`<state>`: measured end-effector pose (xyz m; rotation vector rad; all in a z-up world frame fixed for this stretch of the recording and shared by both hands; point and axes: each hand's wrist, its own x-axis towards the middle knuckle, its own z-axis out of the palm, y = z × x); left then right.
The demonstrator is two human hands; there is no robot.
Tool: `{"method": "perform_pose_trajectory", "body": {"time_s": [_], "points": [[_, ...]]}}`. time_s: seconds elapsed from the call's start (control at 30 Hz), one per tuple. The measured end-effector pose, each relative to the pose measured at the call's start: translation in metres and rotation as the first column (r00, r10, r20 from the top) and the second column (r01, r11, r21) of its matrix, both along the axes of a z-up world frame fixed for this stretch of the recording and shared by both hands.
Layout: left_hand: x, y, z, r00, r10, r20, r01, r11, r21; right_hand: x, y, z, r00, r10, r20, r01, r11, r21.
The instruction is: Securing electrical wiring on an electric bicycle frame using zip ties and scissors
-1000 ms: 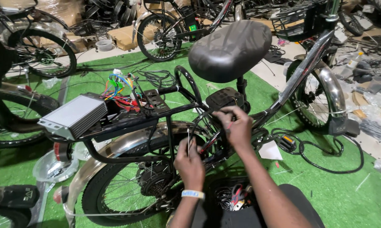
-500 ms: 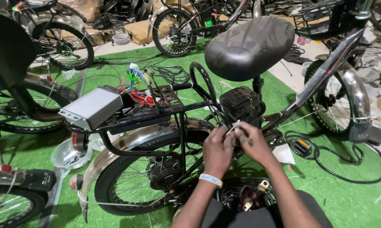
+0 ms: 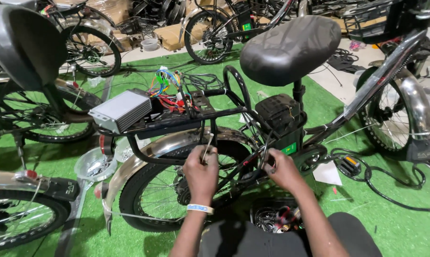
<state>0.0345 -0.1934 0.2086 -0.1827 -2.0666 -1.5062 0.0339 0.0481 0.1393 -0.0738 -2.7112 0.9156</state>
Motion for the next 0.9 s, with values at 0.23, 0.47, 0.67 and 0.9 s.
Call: {"method": "perform_pose_trajectory", "body": {"time_s": [0.23, 0.47, 0.67, 0.9], "points": [[-0.002, -0.002, 0.008, 0.985, 0.041, 0.165, -0.061, 0.991, 0.121, 0.039, 0.006, 0.021, 0.936, 0.177, 0.304, -0.165, 0.984, -0.066], [-0.038, -0.01, -0.008, 0.95, 0.173, 0.26, -0.147, 0.982, -0.116, 0.047, -0.016, 0.059, 0.982, -0.125, 0.143, 0.113, 0.99, 0.086], [-0.065, -0.008, -0.002, 0.954, -0.022, 0.3, 0.033, 0.999, -0.03, 0.017, -0.094, 0.082, 0.961, -0.022, -0.277, -0.108, 0.889, -0.445], [-0.075, -0.007, 0.001, 0.757, -0.575, 0.31, 0.175, 0.636, 0.752, -0.048, -0.124, 0.015, 0.979, -0.095, -0.178, -0.019, 0.834, -0.551]]}}
